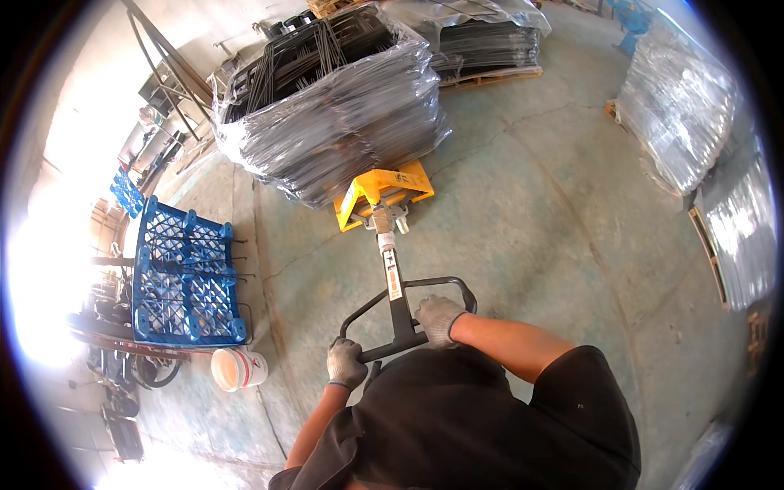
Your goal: The person uses a manual pallet jack to move a wrapped pallet of metal frames across a warehouse floor. They then write on a label sheet, peel off a label, and attach it to the pallet. Finally, they pick up a metal frame from a stack.
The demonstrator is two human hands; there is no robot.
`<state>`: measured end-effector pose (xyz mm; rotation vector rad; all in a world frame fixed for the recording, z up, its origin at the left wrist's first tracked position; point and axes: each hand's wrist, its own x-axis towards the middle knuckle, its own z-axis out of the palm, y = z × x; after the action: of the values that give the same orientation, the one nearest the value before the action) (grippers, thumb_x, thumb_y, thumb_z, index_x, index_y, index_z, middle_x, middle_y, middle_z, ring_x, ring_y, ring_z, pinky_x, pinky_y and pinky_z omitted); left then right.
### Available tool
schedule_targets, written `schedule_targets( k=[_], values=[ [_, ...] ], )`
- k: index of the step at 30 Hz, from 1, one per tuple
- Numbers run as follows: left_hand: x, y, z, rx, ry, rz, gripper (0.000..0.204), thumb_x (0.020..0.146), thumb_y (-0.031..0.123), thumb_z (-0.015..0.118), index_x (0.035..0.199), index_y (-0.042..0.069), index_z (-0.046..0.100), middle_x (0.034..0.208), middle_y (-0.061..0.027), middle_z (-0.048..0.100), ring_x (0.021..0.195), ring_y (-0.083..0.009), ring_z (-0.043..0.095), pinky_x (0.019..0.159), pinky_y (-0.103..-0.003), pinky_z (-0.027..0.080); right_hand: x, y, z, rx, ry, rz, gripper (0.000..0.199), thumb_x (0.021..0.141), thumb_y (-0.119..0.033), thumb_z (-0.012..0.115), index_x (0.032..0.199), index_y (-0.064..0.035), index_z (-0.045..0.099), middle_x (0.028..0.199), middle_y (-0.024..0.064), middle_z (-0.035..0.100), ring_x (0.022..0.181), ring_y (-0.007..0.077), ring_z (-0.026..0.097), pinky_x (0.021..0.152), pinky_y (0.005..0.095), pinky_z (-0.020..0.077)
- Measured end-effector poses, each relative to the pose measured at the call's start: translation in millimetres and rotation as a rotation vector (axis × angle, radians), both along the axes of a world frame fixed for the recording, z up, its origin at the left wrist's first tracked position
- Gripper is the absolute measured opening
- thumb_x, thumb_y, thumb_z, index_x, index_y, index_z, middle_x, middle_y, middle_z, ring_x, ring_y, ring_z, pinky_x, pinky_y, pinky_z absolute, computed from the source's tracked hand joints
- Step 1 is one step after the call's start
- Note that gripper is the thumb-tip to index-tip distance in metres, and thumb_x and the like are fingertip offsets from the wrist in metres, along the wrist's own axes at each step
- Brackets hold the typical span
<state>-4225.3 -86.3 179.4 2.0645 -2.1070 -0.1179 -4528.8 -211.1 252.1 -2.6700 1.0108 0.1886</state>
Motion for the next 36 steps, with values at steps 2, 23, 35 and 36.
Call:
schedule_targets(
  k=[2, 23, 35, 36],
  values=[
    [1, 1, -4, -0.003, 0.0, -0.01, 0.011, 0.071, 0.013, 0.074, 0.08, 0.007, 0.079, 0.096, -0.0151, 0.076, 0.115, -0.0381, 0.069, 0.109, -0.05, 0.051, 0, 2, -1, 0.002, -0.014, -0.009, 0.044, 0.081, -0.02, 0.081, 0.122, -0.0023, 0.079, 0.13, 0.0234, 0.073, 0.127, 0.0412, 0.069, 0.107, 0.0495, 0.0591],
    [-47, -9, 37, -0.019, 0.015, 0.082, 0.01, 0.073, 0.012, 0.072, 0.079, 0.008, 0.079, 0.09, -0.016, 0.076, 0.108, -0.0387, 0.07, 0.106, -0.05, 0.053, -56, -5, 35, -0.067, 0.047, -0.115, 0.032, 0.085, -0.03, 0.076, 0.106, -0.008, 0.084, 0.112, 0.0168, 0.081, 0.113, 0.0363, 0.077, 0.097, 0.0493, 0.062],
    [-70, 13, 43, -0.013, 0.065, 0.269, 0.015, 0.076, 0.009, 0.071, 0.088, 0.007, 0.08, 0.101, -0.0163, 0.078, 0.119, -0.0388, 0.069, 0.114, -0.053, 0.05, -54, -2, 45, 0.025, 0.176, -0.035, 0.038, 0.093, -0.04, 0.072, 0.11, -0.0094, 0.086, 0.108, 0.0184, 0.083, 0.107, 0.0387, 0.08, 0.095, 0.0507, 0.0633],
    [-75, 17, 42, -0.065, 0.073, 0.286, 0.015, 0.076, 0.008, 0.071, 0.089, 0.007, 0.079, 0.102, -0.0166, 0.078, 0.119, -0.0385, 0.069, 0.116, -0.053, 0.049, -56, 0, 47, 0.03, 0.188, -0.024, 0.039, 0.093, -0.041, 0.073, 0.111, -0.0095, 0.086, 0.108, 0.0183, 0.083, 0.107, 0.0388, 0.08, 0.096, 0.0507, 0.0632]
  ],
)
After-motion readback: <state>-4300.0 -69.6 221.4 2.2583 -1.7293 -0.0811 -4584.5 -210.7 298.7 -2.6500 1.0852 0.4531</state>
